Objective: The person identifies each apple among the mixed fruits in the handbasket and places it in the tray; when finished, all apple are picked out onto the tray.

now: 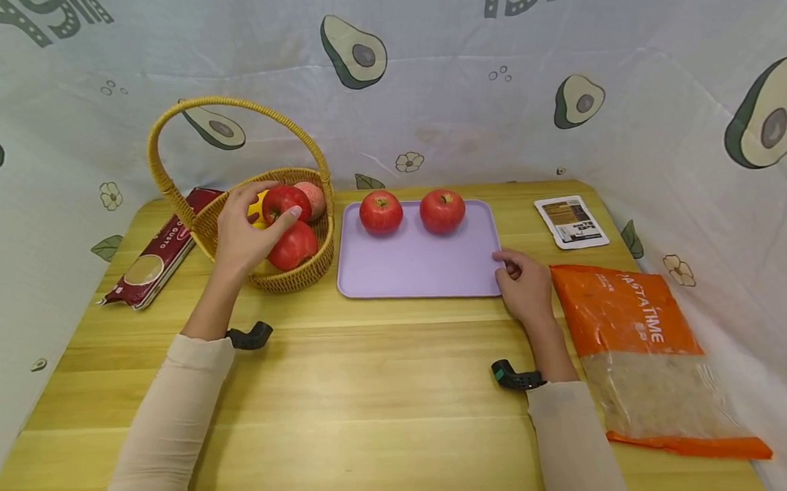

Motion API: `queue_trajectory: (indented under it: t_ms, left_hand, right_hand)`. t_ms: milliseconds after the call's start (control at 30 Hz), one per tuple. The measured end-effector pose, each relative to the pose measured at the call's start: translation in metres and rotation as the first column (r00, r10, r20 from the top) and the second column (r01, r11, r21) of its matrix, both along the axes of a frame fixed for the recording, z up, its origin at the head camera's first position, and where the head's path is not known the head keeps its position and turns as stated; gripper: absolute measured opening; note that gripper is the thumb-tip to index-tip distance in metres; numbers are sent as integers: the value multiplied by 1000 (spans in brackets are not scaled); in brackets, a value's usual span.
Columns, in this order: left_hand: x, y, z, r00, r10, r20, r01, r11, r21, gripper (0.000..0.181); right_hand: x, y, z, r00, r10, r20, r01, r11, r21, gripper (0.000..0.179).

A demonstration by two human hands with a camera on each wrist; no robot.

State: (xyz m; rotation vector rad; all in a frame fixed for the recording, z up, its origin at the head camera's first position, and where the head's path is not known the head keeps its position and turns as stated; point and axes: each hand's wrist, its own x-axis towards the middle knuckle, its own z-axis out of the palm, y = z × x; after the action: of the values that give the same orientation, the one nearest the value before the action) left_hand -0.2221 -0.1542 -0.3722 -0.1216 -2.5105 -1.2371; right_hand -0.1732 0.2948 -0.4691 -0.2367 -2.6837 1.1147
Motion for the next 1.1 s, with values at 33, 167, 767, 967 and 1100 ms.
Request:
queue_trajectory:
  t_ms: [33, 167, 767, 967, 1100]
  left_hand:
    - [0, 0, 0, 1000, 5, 17, -5, 1000, -3, 64]
    - [-4, -1, 0, 998, 13, 67, -12, 1000, -19, 66]
    - [-22, 2, 0, 977, 56, 203, -47, 998, -52, 66]
    - [-27, 4, 1, 962, 88, 257, -69, 994, -81, 68]
    - [-30, 3, 4, 946, 84, 312, -52, 993, -109, 76]
  right_hand:
    - [0, 0, 0, 1000, 0, 0, 0, 1000, -1, 32]
    - [1, -1, 0, 1000, -1, 5, 2, 1000, -6, 32]
    - [2, -2, 0, 1000, -5, 17, 4, 1000, 9, 32]
    - [2, -1, 0, 1000, -4, 12, 4, 1000, 1, 32]
    - [2, -1, 1, 1000, -5, 4, 5, 1000, 4, 32]
